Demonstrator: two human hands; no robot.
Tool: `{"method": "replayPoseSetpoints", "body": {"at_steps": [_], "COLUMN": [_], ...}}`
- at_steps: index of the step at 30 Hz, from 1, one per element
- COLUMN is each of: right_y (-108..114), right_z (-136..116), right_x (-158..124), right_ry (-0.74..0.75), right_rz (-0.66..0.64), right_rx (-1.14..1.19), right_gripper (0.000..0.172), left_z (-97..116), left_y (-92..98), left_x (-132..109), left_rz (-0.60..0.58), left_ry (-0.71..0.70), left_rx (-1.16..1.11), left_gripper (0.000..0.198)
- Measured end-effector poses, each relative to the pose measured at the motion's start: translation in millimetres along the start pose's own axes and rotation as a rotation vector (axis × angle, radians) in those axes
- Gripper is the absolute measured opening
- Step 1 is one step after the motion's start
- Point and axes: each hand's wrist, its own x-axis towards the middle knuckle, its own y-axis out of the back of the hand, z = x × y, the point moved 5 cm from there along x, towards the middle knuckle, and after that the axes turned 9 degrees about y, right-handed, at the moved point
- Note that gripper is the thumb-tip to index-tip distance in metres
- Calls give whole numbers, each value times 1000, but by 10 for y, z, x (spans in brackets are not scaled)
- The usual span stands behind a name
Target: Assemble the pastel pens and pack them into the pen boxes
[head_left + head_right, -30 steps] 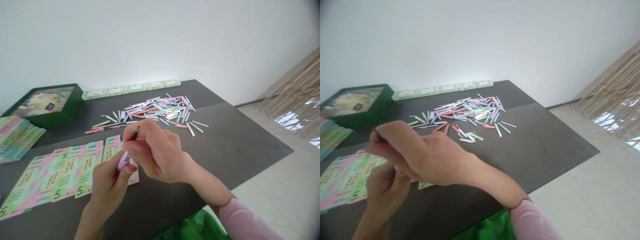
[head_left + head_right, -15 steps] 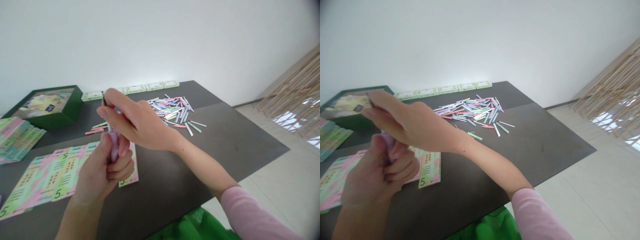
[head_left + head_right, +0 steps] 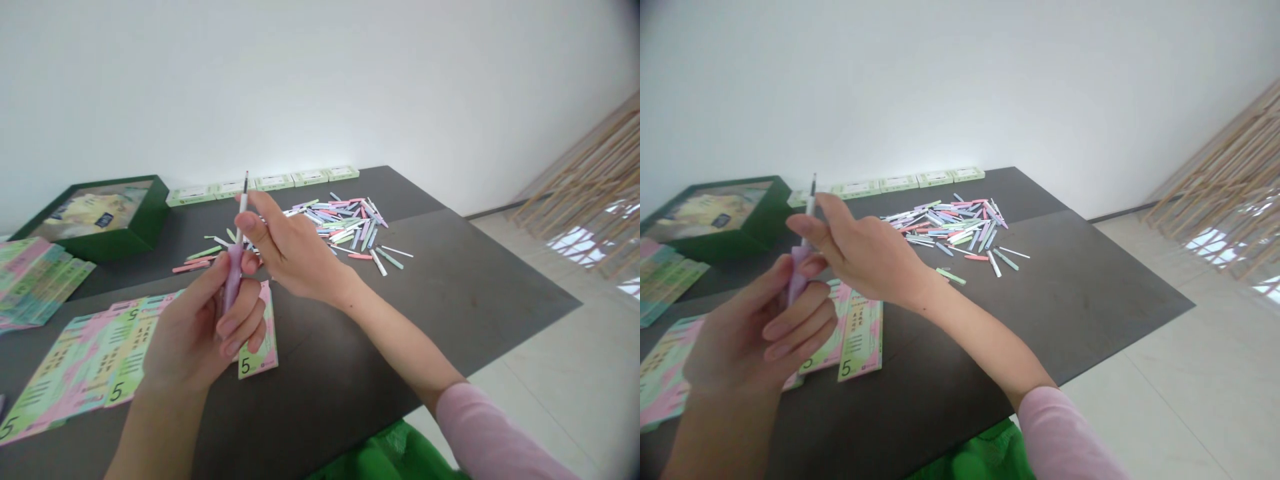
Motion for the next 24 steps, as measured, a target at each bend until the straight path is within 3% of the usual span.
{"method": "replayPoseSetpoints", "body": {"at_steps": [4, 11, 17, 21, 24], "right_y": [83, 72, 65, 175, 221], "right_z": [150, 307, 199, 64, -10], "right_x": [-43, -6, 6, -70, -97], "right_ry": [-64, -138, -44, 63, 50], "right_rz": [100, 178, 100, 208, 231], "right_rx": [154, 430, 537, 658, 623], "right_gripper": [45, 57, 55, 52, 46], "left_z": [-12, -69, -113, -108, -75], "left_y": [48, 61, 79, 68, 65], "left_x": [41, 86, 78, 68, 48], "left_rz": [27, -57, -78, -92, -107], "left_ry": [9, -17, -81, -128, -153], "left_rx": [3, 93, 242, 281, 286], "left_gripper": [43, 33, 30, 32, 32]}}
